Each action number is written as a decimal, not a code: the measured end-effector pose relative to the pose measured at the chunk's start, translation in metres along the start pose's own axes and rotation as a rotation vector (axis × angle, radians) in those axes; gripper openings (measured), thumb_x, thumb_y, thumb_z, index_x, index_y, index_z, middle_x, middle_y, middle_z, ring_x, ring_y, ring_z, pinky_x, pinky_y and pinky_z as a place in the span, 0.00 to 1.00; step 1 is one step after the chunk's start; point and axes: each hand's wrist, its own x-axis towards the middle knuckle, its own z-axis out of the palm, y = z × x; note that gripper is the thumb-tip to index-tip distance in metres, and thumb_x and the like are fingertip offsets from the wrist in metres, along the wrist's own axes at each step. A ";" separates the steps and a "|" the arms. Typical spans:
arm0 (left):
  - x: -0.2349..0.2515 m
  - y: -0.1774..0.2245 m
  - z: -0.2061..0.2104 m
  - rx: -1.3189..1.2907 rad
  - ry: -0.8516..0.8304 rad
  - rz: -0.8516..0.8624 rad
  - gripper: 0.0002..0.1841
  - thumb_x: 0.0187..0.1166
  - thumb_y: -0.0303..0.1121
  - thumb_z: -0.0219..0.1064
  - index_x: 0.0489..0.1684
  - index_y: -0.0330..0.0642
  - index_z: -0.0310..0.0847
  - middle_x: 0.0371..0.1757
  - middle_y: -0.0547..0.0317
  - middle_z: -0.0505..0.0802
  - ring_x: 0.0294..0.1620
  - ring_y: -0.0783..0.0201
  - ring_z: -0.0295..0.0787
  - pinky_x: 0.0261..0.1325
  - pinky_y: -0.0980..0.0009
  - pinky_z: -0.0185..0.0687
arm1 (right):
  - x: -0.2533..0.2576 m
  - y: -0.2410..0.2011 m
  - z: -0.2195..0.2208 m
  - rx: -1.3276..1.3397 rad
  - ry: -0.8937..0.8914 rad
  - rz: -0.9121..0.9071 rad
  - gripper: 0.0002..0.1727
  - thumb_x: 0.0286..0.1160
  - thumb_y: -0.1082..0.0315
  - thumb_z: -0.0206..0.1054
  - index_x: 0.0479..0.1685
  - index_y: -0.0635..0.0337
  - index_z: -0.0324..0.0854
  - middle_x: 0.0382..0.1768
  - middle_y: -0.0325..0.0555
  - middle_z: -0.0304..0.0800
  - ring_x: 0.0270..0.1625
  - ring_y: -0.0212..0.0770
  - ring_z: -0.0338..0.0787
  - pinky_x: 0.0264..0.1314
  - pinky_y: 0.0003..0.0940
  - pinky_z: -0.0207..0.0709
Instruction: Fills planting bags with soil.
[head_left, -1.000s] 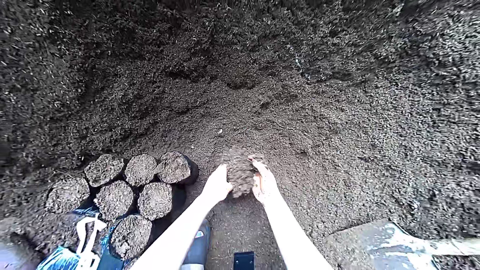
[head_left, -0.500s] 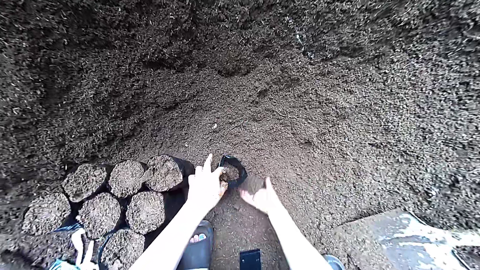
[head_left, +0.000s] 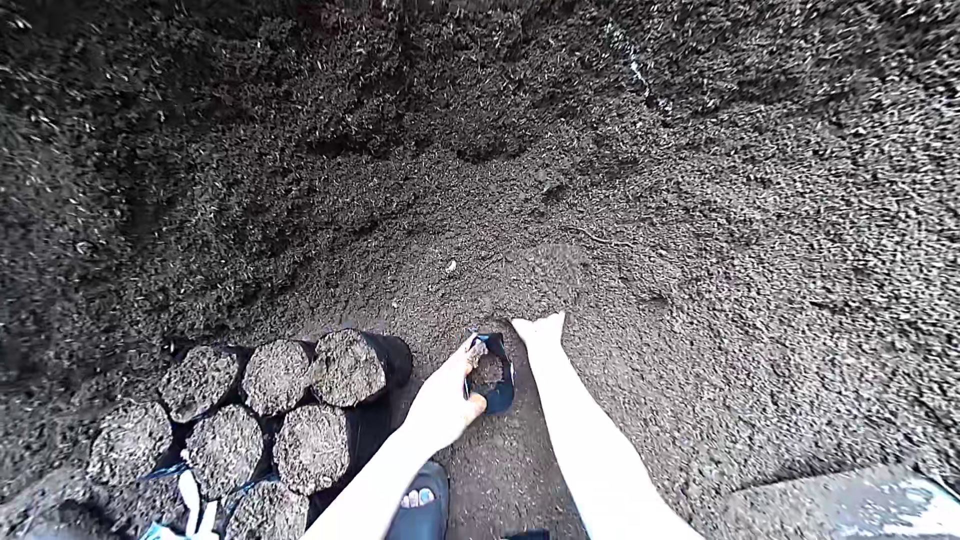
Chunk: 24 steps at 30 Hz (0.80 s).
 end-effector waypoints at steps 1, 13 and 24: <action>0.001 0.001 0.001 -0.030 0.005 0.001 0.42 0.74 0.26 0.67 0.95 0.48 0.55 0.97 0.59 0.57 0.90 0.63 0.64 0.88 0.60 0.62 | 0.000 -0.004 -0.003 -0.030 -0.010 0.015 0.47 0.81 0.25 0.19 0.89 0.44 0.52 0.83 0.47 0.67 0.82 0.48 0.69 0.76 0.61 0.68; 0.020 0.021 -0.010 -0.064 0.006 -0.027 0.30 0.78 0.31 0.72 0.80 0.33 0.70 0.77 0.38 0.81 0.71 0.46 0.82 0.76 0.44 0.72 | -0.150 -0.059 0.025 -0.349 -0.151 0.169 0.43 0.82 0.26 0.24 0.60 0.48 0.74 0.44 0.46 0.91 0.47 0.46 0.92 0.44 0.51 0.88; 0.009 0.018 -0.011 0.132 0.046 -0.042 0.40 0.77 0.35 0.75 0.90 0.39 0.60 0.92 0.45 0.65 0.91 0.49 0.62 0.90 0.48 0.60 | -0.178 -0.074 0.039 -1.443 -0.303 -0.238 0.25 0.92 0.58 0.56 0.82 0.59 0.70 0.80 0.54 0.75 0.73 0.45 0.84 0.68 0.44 0.84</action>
